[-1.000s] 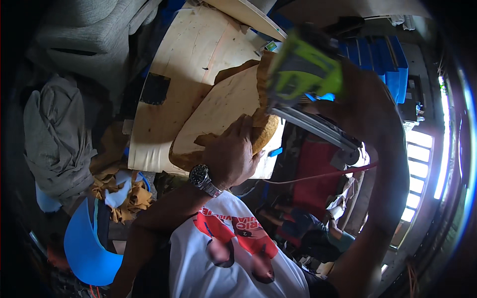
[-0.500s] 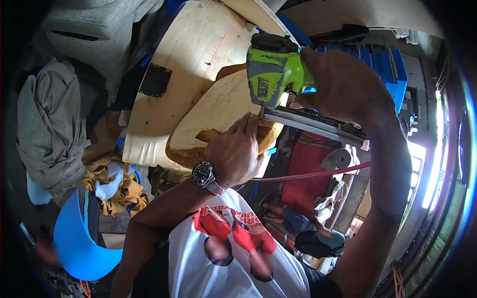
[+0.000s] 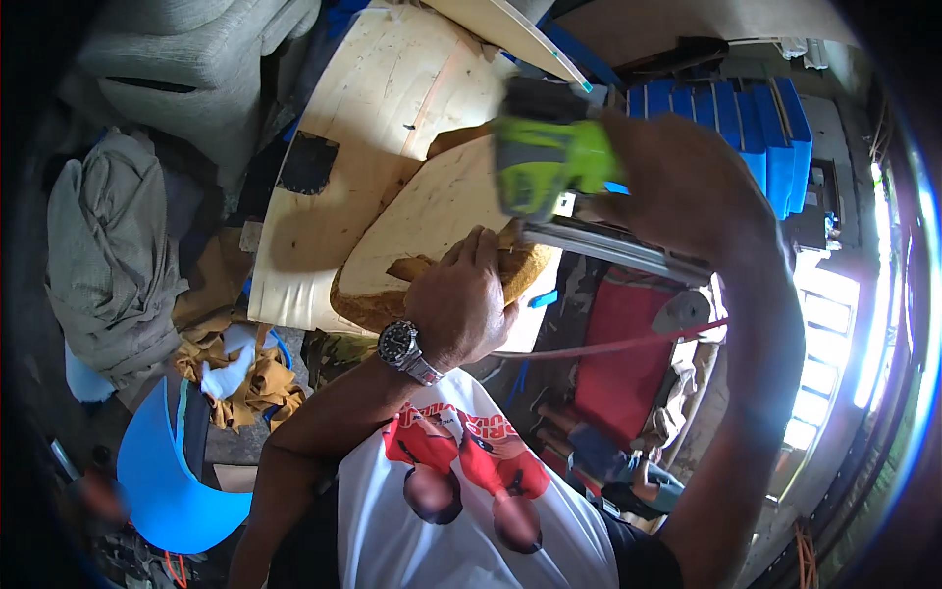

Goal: Upholstering a furniture component by attaching fabric to a wooden frame using a pneumatic staple gun and trimming excess material with scissors.

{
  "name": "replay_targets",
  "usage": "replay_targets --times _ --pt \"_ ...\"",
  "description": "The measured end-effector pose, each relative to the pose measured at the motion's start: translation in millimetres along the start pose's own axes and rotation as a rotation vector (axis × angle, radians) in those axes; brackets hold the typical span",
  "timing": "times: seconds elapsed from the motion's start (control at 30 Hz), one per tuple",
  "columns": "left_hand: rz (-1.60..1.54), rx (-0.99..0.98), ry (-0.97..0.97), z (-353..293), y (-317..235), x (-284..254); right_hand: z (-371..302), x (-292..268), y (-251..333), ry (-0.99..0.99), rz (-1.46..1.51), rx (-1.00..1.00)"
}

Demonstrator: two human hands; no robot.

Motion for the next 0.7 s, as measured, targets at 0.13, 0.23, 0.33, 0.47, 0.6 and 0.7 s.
replay_targets --times 0.13,0.23,0.33,0.47,0.6,0.7 --pt "-0.001 0.020 -0.012 -15 -3 -3 -63 41 -94 -0.052 0.451 0.198" --pt "0.061 0.011 0.013 -26 -28 -5 -102 144 -158 0.036 0.766 0.336" --pt "0.046 0.044 0.030 -33 -51 4 -108 310 -178 -0.021 1.062 0.324" --pt "0.081 -0.159 0.230 -9 -68 52 -74 526 -107 0.079 1.297 0.487" --pt "0.158 -0.057 0.340 12 -74 104 -69 604 -51 -0.077 1.165 0.692" --pt "0.113 -0.136 0.456 18 -85 133 -63 649 -24 -0.043 1.140 0.775"
Point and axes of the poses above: each hand's wrist, its own z-axis towards the middle knuckle, its own x-axis out of the palm, y = z × x, the point moved 10 cm from there along z, towards the middle knuckle, and after that the axes turned 11 degrees about x, right-handed, at the moved point
